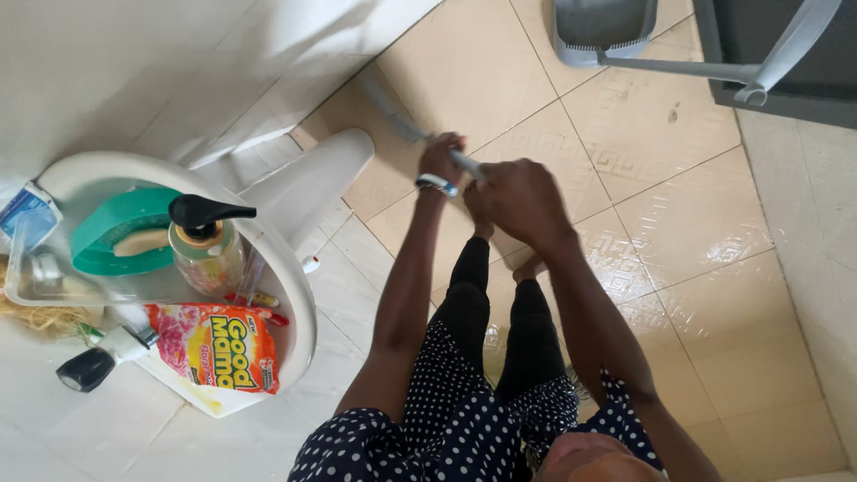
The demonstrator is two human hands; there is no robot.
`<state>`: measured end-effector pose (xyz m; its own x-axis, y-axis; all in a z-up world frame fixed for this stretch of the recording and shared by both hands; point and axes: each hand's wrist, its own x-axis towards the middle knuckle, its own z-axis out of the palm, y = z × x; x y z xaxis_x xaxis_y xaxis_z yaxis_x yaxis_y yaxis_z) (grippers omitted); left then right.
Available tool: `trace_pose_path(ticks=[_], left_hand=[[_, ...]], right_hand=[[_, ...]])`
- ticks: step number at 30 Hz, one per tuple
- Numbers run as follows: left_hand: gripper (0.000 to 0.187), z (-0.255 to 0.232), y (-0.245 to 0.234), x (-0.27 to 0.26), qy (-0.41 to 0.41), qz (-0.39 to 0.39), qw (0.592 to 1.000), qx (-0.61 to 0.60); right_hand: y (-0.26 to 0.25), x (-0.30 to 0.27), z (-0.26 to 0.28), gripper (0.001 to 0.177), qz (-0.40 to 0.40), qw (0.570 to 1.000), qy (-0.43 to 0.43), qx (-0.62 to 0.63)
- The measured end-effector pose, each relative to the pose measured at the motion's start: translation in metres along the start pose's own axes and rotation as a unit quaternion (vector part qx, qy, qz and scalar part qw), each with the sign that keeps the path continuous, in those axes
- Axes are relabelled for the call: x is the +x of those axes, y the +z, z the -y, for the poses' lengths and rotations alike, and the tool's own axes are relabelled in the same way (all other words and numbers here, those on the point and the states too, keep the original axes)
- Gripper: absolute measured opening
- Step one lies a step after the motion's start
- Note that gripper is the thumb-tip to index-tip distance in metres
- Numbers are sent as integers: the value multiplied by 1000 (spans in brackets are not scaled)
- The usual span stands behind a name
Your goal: The person sweeps water across a bathroom floor using a squeegee and collects debris into a dustpan.
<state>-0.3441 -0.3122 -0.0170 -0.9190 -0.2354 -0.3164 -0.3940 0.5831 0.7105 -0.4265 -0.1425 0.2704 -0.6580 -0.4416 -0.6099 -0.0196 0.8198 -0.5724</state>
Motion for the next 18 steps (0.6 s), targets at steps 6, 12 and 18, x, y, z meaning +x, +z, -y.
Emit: trace_pose_path(ticks=[6,12,18], left_hand=[[12,80,2,25,31,9,984,174],[11,26,38,57,91,185,974,99],[7,-12,15,36,207,134,969,32]], right_hand=[[43,56,1,26,19,999,-7,-50],[23,23,-14,24,-89,992,83,-25],[-5,-25,15,28,-58,994,90,25]])
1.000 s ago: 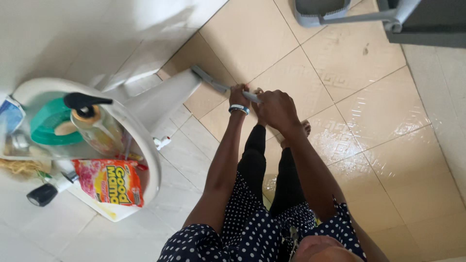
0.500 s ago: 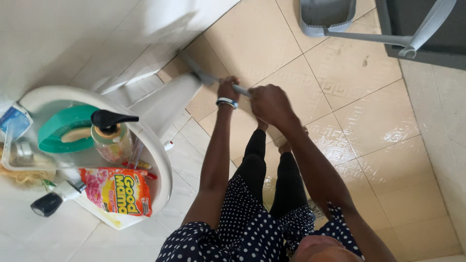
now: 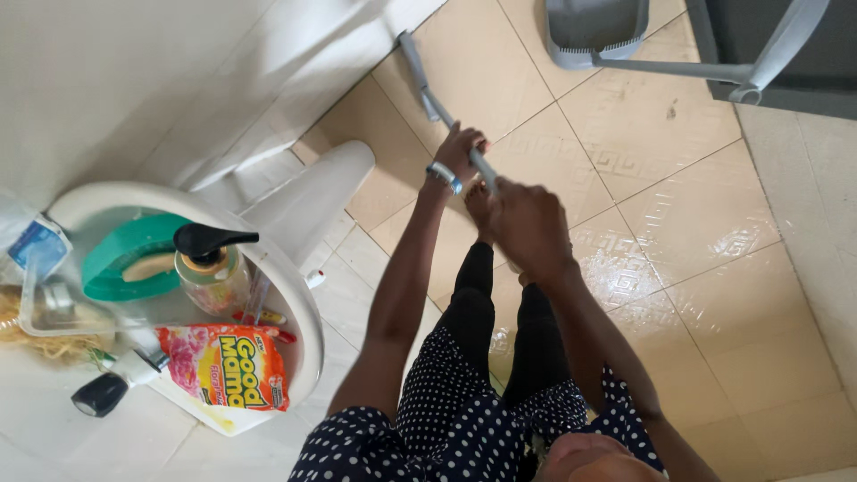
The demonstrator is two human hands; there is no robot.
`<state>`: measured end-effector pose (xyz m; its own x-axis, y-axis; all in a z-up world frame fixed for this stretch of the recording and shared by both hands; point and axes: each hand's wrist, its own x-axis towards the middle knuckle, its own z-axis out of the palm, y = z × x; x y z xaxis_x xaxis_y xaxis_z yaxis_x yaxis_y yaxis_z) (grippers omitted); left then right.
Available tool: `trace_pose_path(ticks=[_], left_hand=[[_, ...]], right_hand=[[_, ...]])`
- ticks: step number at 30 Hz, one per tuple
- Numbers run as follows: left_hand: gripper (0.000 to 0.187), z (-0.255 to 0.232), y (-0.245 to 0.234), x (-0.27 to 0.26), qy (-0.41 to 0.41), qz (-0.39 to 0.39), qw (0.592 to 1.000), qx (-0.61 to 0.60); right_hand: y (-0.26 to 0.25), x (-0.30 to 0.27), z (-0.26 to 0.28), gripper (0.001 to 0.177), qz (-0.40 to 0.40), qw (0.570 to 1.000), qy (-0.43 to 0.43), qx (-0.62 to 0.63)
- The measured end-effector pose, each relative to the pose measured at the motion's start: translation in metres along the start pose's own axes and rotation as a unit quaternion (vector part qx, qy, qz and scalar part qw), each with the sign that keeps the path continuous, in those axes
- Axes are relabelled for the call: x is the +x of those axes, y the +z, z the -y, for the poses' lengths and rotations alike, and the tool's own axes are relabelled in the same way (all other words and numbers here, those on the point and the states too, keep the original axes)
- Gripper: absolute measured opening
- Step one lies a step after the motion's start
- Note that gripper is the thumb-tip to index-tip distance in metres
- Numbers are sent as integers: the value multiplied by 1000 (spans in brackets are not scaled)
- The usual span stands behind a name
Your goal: The person sweeps water across a bathroom floor using a squeegee and collects debris into a dustpan.
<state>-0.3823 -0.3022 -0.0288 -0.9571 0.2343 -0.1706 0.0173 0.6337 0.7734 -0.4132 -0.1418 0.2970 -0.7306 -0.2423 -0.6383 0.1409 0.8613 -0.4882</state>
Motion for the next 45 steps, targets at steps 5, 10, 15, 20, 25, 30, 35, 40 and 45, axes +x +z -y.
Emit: trace_pose_path(ticks=[5,10,15,20,25,30,35,40,45], left_hand=[[6,10,12,-44,-115,-56,991,27],[15,44,55,-28,-143,-53,982,107],[3,33,91,54,-35,25,993,112],[10,-8,97,103,25,74,996,46],[3,-24,70,62,89,-40,995,6],[6,-10,60,0,-85,19,994,62],[7,13,82,31,-5,-13,994,107],[23,-16,81,102,24,22,999,-6],[26,-31,65,88,55,-42,996,-49]], right_hand=[[14,10,-26,28,19,998,-59,2],[48,56,-75,25,-77,993,-92,3],[11,53,-98,24,-70,996,47,-15],[-29,26,-93,25,-195,980,35,18],[-29,-6,-72,25,-47,997,27,-57],[-4,-4,-90,29,-78,993,6,88],[11,29,-91,26,-60,996,35,-48],[-12,20,-77,29,-161,982,84,53],[-30,2,-65,30,-99,988,91,69]])
